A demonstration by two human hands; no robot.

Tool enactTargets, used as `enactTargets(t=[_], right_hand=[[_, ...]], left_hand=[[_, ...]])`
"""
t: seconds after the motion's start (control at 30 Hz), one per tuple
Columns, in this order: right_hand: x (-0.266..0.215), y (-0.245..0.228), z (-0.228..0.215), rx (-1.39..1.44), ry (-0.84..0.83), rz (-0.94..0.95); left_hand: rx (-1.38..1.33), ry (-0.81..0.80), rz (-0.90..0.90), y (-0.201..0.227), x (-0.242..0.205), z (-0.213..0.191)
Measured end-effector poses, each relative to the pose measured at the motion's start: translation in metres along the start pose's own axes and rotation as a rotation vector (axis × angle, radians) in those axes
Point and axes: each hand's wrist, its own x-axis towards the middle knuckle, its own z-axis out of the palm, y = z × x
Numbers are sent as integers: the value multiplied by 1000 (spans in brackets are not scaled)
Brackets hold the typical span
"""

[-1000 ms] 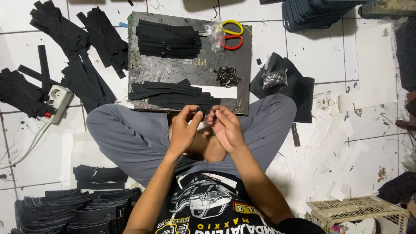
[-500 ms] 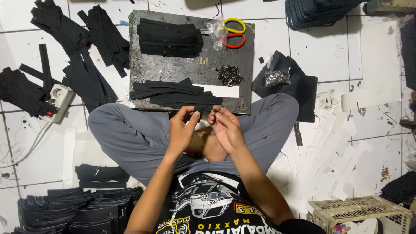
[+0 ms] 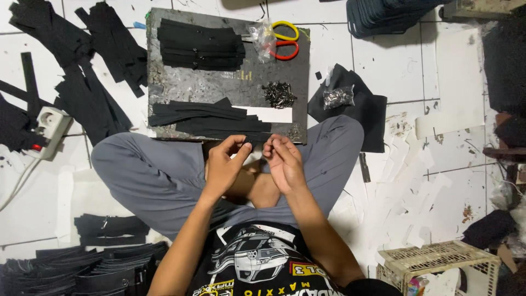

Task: Assembling small black leather straps by manually attaching metal rivets

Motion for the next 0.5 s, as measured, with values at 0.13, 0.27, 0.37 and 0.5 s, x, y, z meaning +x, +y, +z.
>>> enactTargets(t=[0.13,0.27,0.37,0.5], right_hand=[[-1,-3,5,-6,-36,-6],[-2,-2,7,-43,-30,-11],[-3,0,4,-58,-44,-6],[-3,1,3,-76,-55,3]], left_hand=[[59,-9,-35,1,-5,1],[98,-9,-24,0,-7,0],[89,-4,-21,-3,-9,-1],[76,-19,36,-2,-9,-1]])
